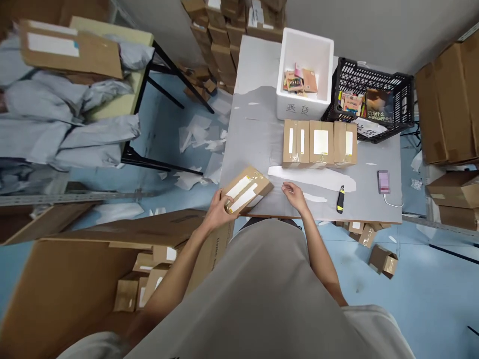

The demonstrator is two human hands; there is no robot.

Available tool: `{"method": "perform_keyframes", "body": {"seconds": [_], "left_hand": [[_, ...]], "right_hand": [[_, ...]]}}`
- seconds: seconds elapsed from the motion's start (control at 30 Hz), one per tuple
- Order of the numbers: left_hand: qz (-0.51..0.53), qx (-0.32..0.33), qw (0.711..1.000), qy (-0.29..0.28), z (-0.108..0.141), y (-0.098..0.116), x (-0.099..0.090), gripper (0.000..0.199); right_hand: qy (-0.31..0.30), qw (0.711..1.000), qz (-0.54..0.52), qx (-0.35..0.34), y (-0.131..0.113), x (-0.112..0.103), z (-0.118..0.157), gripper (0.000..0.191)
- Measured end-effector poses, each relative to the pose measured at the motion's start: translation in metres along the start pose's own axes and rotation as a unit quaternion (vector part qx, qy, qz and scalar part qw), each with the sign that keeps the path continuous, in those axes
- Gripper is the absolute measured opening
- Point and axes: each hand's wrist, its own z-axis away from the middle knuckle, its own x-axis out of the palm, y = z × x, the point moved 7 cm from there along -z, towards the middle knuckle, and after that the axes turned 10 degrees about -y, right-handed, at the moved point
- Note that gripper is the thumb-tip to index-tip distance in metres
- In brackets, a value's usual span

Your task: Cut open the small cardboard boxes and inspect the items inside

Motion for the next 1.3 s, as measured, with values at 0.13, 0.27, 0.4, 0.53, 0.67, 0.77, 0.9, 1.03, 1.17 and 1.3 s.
{"method": "perform_keyframes", "body": {"seconds": [0.13,0.27,0.4,0.53,0.67,0.77,0.9,1.03,1.17,1.3], "left_hand": [[-0.001,0.064,0.997,-0.031,-0.003,0.020,0.027,0.061],[0.068,0.046,0.995,0.053,-0.012,0.027,0.032,0.089],[0.193,-0.090,0.968,0.136,-0.012,0.010,0.036,0.127],[0.264,-0.189,0.939,0.116,-0.009,0.006,0.049,0.123],[0.267,-0.177,0.938,0.132,-0.005,0.024,0.042,0.120],[0.284,-0.151,0.936,0.145,-0.010,0.039,0.035,0.100],[0.287,-0.162,0.937,0.114,-0.036,0.048,0.040,0.062],[0.279,-0.219,0.934,0.053,-0.068,0.042,0.059,0.045],[0.299,-0.216,0.929,0.023,-0.083,0.036,0.074,0.045],[0.301,-0.216,0.928,0.042,-0.065,0.021,0.082,0.048]], "right_hand": [[-0.036,0.998,0.020,0.049,0.017,0.017,-0.012,0.051],[-0.034,0.996,0.039,0.072,0.032,0.018,-0.008,0.044],[-0.038,0.995,0.041,0.085,0.043,0.020,0.004,0.040],[-0.025,0.995,0.029,0.094,0.048,0.027,0.012,0.048],[-0.003,0.997,0.020,0.079,0.046,0.022,0.020,0.056],[0.035,0.998,0.016,0.054,0.045,0.003,0.030,0.063],[0.088,0.994,0.035,0.050,0.050,-0.027,0.036,0.062],[0.092,0.992,0.030,0.084,0.062,-0.040,0.022,0.057],[0.066,0.990,-0.009,0.121,0.075,-0.044,0.013,0.052],[0.071,0.985,-0.027,0.155,0.092,-0.050,0.034,0.049]]}}
